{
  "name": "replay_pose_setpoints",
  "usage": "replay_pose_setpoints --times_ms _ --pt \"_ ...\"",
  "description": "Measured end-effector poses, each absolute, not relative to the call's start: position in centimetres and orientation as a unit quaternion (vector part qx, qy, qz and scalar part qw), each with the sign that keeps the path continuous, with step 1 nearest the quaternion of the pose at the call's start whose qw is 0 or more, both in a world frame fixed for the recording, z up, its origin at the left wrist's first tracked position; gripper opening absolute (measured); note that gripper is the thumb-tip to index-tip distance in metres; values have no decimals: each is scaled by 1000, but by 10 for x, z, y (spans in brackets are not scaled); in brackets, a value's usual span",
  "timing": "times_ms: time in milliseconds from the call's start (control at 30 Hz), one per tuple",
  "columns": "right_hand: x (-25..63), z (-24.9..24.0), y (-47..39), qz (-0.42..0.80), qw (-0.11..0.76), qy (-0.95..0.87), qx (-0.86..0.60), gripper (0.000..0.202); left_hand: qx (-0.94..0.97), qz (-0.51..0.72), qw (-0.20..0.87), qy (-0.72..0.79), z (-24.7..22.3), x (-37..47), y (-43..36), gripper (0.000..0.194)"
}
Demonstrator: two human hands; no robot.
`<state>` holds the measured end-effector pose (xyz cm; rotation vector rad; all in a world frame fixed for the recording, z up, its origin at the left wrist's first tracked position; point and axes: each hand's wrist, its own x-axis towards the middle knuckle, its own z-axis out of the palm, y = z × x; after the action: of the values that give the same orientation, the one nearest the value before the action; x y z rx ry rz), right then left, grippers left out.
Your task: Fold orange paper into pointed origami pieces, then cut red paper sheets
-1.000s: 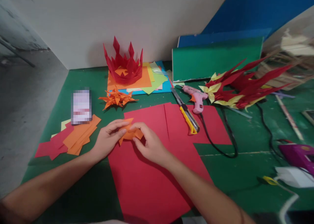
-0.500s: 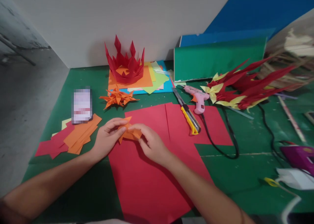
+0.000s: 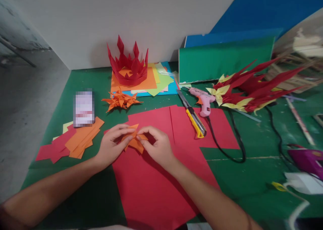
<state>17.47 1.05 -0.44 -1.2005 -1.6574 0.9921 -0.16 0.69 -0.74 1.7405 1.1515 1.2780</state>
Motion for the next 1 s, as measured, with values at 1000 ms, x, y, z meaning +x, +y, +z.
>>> replay_pose_setpoints --times_ms 1000 --pt "166 -7 6 398 442 -629 -500 7 662 474 360 455 -5 1 1 17"
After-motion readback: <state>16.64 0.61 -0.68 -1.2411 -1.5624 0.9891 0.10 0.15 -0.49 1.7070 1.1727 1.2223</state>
